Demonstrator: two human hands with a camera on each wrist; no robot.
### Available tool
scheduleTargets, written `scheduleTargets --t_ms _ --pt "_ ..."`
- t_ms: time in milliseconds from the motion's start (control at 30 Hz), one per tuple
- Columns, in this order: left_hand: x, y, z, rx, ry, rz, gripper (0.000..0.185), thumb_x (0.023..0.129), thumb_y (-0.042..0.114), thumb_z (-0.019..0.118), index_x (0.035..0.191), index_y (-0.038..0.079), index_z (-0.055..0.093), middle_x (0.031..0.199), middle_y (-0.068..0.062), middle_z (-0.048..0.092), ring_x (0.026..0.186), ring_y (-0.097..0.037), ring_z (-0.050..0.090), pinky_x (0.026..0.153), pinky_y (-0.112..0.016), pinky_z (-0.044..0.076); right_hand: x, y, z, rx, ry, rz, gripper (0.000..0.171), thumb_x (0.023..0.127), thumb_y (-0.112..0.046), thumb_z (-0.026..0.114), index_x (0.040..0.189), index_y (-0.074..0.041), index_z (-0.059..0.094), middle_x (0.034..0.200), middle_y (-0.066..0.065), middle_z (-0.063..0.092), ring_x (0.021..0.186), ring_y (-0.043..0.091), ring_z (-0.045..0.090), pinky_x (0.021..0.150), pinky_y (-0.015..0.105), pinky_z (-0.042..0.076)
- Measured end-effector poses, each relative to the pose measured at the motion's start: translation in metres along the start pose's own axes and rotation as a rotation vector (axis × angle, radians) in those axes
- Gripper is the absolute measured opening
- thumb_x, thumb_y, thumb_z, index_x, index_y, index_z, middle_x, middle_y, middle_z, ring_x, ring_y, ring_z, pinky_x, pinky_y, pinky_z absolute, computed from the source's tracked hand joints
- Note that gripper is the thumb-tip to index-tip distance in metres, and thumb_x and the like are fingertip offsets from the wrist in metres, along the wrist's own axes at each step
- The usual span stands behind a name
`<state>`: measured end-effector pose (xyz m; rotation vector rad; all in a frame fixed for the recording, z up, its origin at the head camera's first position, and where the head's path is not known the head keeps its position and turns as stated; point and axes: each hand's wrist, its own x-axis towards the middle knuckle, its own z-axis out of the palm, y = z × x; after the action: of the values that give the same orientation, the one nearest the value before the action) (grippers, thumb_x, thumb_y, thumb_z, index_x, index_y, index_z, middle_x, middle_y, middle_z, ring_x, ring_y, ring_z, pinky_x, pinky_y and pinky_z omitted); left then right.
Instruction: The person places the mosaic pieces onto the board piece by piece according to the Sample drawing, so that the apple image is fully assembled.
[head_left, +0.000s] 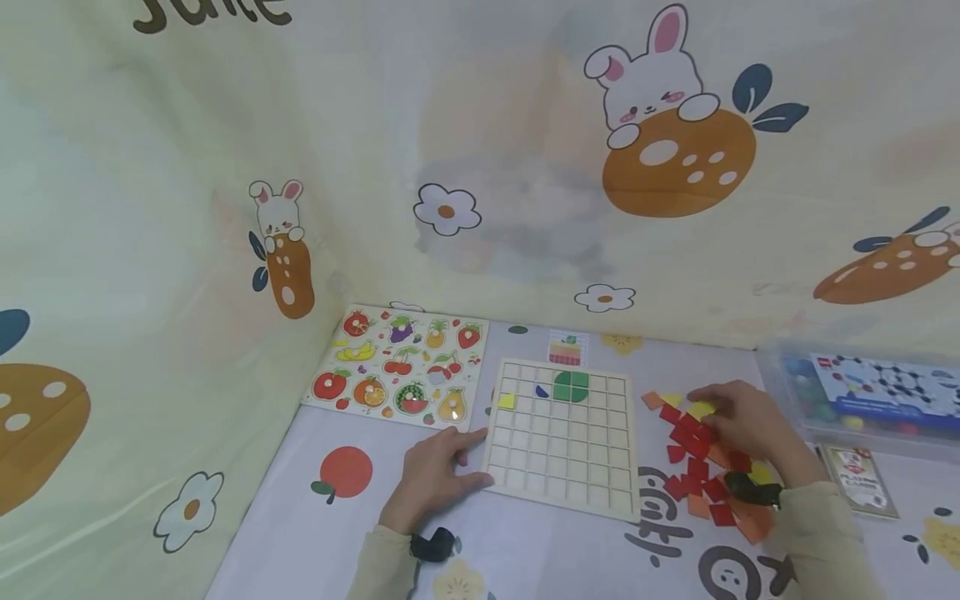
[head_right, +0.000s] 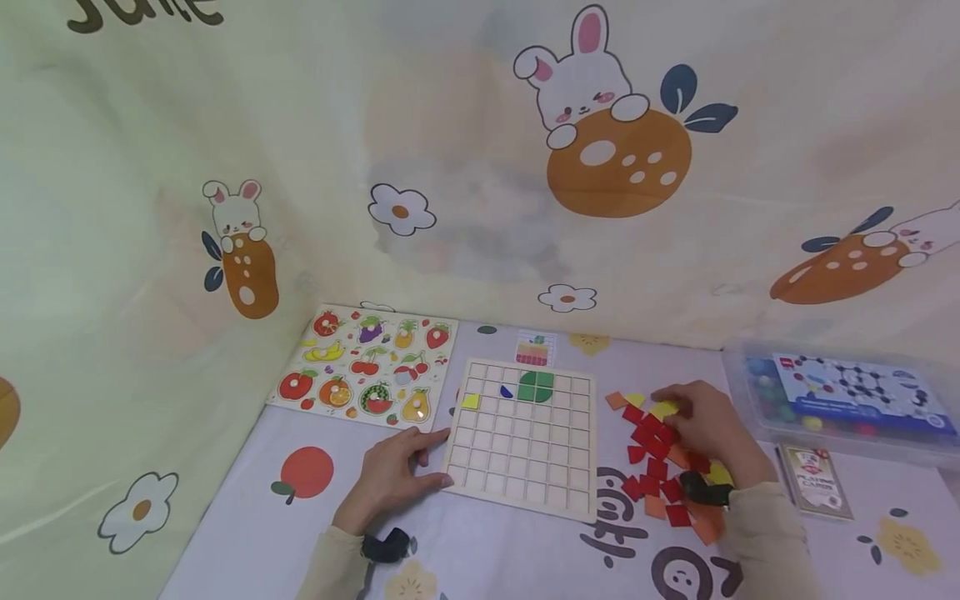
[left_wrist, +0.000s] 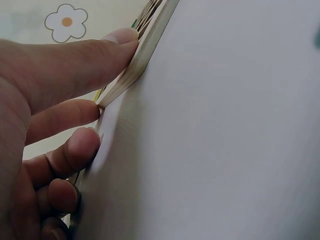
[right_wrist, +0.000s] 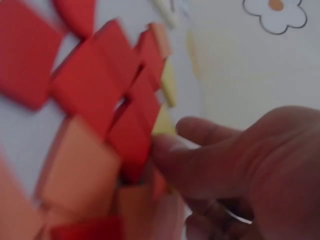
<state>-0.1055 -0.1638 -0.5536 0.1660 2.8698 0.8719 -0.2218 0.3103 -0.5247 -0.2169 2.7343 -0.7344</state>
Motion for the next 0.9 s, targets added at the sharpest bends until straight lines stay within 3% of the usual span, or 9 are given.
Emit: scheduleTargets --t_ms 167,433,667,900 --pt "0.000 -0.001 0.001 -0.003 0.008 0.010 0.069 0.082 0.048 0.089 0.145 0.033 0.067 0.081 0.011 0.051 0.069 -0.005 0.041 0.066 -0.026 0.032 -0.002 0.009 0.000 -0.004 0.005 0.003 0.040 0.094 -0.016 0.078 0.132 -0.006 0.071 0.135 0.031 0.061 0.111 0.047 0.064 0.084 0.056 0.061" --pt "0.000 -0.002 0.003 0.001 0.014 0.018 0.069 0.081 0.049 0.089 0.145 0.033 0.067 0.081 0.012 0.050 0.068 -0.005 0.040 0.066 -0.026 0.031 -0.001 0.012 -0.001 0.034 0.006 0.063 0.036 0.093 -0.022 0.082 0.124 -0.006 0.073 0.126 0.029 0.063 0.097 0.032 0.068 0.075 0.044 0.063" --pt "0.000 -0.004 0.003 0.008 0.027 0.024 0.069 0.081 0.049 0.089 0.145 0.033 0.067 0.080 0.013 0.050 0.068 -0.004 0.040 0.066 -0.025 0.031 -0.005 0.015 0.003 0.056 0.067 0.080 0.049 0.093 -0.041 0.082 0.118 -0.002 0.065 0.111 0.023 0.071 0.087 0.026 0.068 0.071 0.040 0.062" --pt "0.001 -0.004 0.004 0.006 0.027 0.020 0.069 0.082 0.049 0.089 0.145 0.033 0.067 0.080 0.013 0.049 0.067 -0.005 0.040 0.066 -0.025 0.031 -0.004 0.014 0.009 0.077 0.193 -0.018 0.055 0.101 -0.045 0.070 0.140 -0.008 0.058 0.116 0.024 0.072 0.095 0.033 0.070 0.072 0.040 0.060"
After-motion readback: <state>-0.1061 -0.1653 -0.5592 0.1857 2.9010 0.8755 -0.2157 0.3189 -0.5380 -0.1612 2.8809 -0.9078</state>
